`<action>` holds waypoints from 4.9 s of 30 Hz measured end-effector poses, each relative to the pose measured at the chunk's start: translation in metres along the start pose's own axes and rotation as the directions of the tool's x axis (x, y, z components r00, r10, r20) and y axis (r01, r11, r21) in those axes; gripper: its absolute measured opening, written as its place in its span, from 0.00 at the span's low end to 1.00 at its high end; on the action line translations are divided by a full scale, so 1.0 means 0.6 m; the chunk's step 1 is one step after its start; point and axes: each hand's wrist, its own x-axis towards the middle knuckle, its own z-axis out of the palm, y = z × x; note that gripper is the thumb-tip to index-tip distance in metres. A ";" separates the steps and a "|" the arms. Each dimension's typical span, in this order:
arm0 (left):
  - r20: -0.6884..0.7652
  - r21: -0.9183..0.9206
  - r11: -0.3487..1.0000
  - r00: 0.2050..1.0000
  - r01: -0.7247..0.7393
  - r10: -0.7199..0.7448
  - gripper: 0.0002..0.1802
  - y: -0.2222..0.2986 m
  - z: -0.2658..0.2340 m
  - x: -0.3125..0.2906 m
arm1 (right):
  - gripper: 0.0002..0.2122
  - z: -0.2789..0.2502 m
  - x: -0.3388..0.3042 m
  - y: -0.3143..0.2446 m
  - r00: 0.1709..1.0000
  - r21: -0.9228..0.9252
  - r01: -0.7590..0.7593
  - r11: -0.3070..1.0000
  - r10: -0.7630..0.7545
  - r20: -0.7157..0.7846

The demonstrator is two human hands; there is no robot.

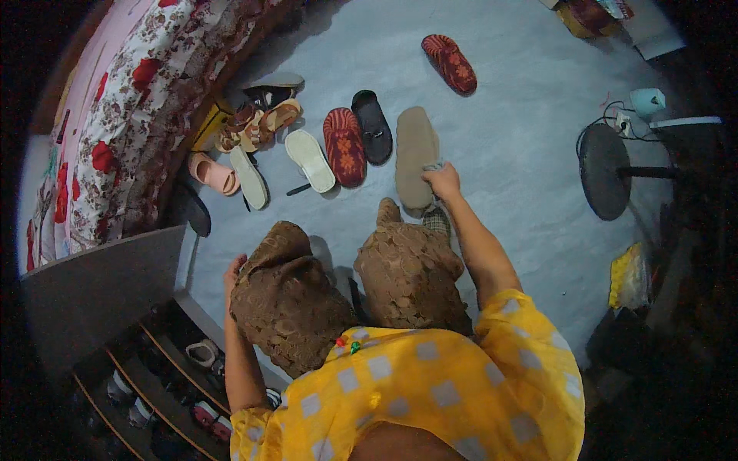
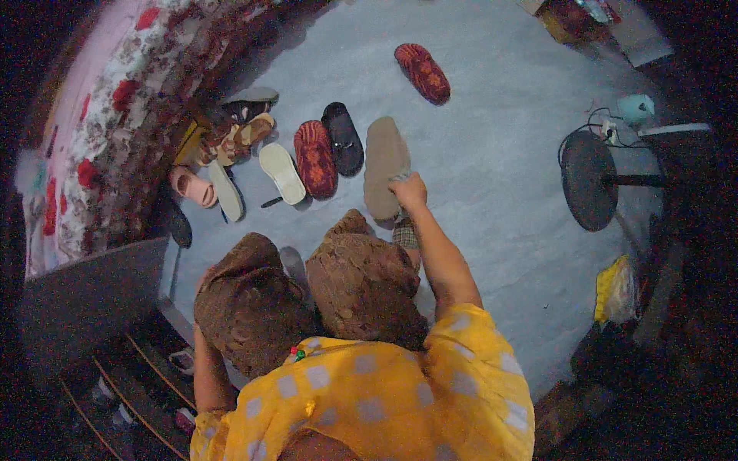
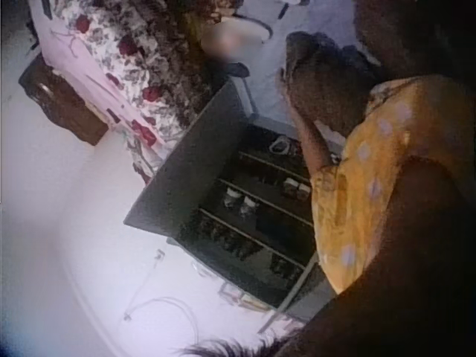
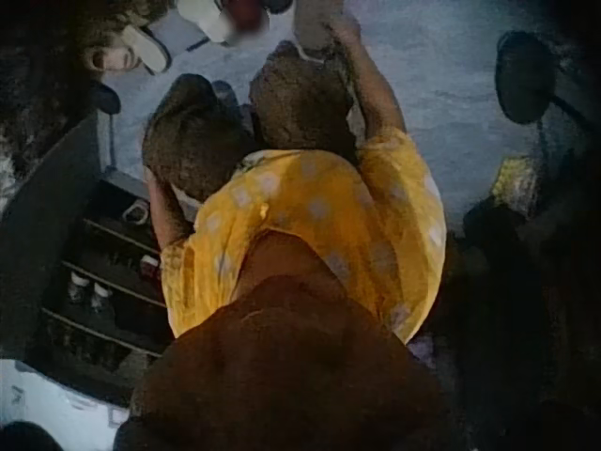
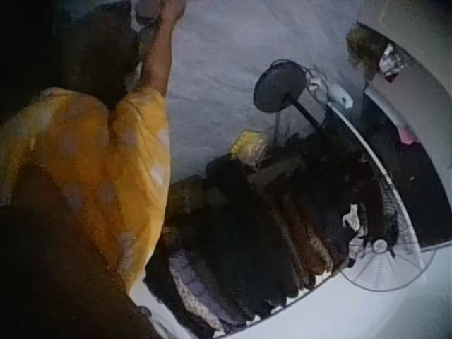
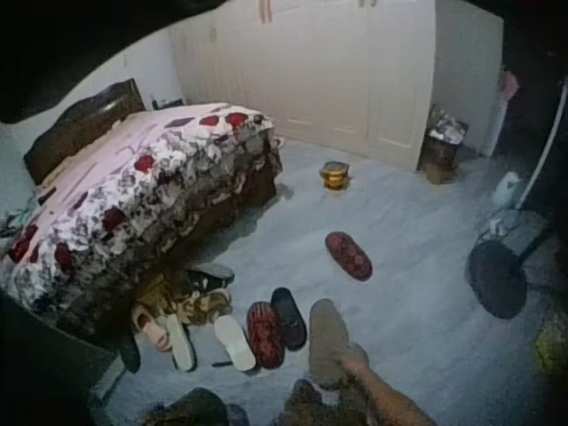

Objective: The person sits on the floor and wipes various shoes with a cloth. They handle a beige slipper, a black sneaker, a pink slide, and a yellow sandal, cleaning each one individually before placing them on a nearby shelf.

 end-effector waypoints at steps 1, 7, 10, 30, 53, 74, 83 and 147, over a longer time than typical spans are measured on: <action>0.001 0.051 0.994 0.995 -0.095 0.095 0.18 0.040 0.007 0.011 | 0.23 -0.019 -0.016 -0.026 0.996 -0.043 0.092 0.995 -0.093 -0.015; -0.010 -0.498 0.839 0.969 -0.220 0.248 0.22 0.344 0.156 -0.060 | 0.23 -0.209 -0.168 -0.199 0.613 -0.174 0.753 0.634 -0.773 -0.166; 0.369 -0.686 0.728 0.872 0.023 0.321 0.27 0.426 0.200 -0.105 | 0.22 -0.281 -0.276 -0.278 0.210 -0.242 0.929 0.279 -0.938 -0.275; 0.527 -0.577 0.813 0.723 -0.082 0.447 0.42 0.376 0.367 -0.235 | 0.19 -0.346 -0.454 -0.293 0.559 0.303 0.819 0.488 -0.797 -0.228; 0.400 -0.575 0.779 0.745 -0.250 0.534 0.37 0.365 0.397 -0.239 | 0.32 -0.246 -0.542 -0.264 0.111 0.080 0.987 0.138 -0.954 0.279; 0.336 -0.586 0.712 0.684 -0.386 0.647 0.37 0.330 0.402 -0.209 | 0.20 -0.230 -0.511 -0.330 0.025 0.071 0.997 0.042 -0.972 0.234; 0.348 -0.575 0.776 0.782 -0.257 0.517 0.34 0.371 0.393 -0.225 | 0.19 -0.337 -0.524 -0.295 0.528 0.191 0.829 0.525 -0.848 0.040; 0.343 -0.731 0.647 0.704 -0.217 0.623 0.28 0.383 0.389 -0.264 | 0.14 -0.244 -0.413 -0.461 0.309 -0.169 0.929 0.330 -0.941 -0.139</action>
